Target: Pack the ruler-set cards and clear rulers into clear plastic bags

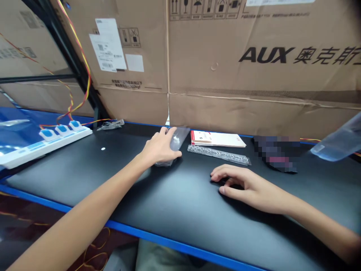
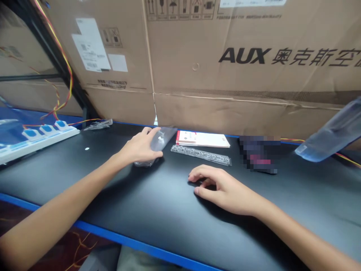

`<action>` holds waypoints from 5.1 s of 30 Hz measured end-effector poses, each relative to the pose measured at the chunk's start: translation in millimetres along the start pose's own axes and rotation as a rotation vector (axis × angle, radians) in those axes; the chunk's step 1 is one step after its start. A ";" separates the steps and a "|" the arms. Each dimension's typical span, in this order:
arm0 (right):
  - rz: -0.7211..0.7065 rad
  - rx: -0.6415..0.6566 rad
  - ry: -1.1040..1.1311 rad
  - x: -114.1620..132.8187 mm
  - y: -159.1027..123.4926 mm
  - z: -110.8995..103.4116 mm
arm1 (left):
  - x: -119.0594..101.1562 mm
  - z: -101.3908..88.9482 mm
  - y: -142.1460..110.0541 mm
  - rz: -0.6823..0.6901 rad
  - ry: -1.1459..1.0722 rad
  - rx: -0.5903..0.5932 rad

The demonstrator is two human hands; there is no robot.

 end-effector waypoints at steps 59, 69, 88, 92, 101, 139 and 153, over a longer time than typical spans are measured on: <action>-0.252 0.356 -0.356 -21.2 3.2 -32.0 | -63.2 41.3 -62.2 0.973 -0.006 0.263; -0.256 0.343 -0.404 -10.9 -0.4 -29.8 | -58.8 23.0 -60.1 0.886 -0.192 0.552; -0.494 -0.139 -0.791 9.7 19.8 -9.6 | -13.5 -19.4 -18.2 0.466 -0.490 -0.293; -0.550 -0.142 -0.840 15.3 39.3 10.8 | 8.3 -4.5 14.6 0.118 -0.343 -0.211; -0.534 -0.117 -0.653 15.3 30.8 5.7 | 13.8 1.8 4.9 0.051 -0.286 -0.169; 0.041 -0.039 0.857 6.8 34.0 25.8 | -59.9 -18.3 -116.3 0.882 -0.486 -0.228; 0.119 -0.052 0.943 -0.8 31.8 27.0 | -38.3 -45.5 -94.6 0.624 -0.635 -0.422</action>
Point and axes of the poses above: each hand's wrist, its own y-axis towards the middle knuckle, its own z-axis out of the palm, x = y × z, the point moved 6 cm from there along y, towards the middle knuckle, and after that the axes turned 14 degrees about -z, right-handed, at the moved point
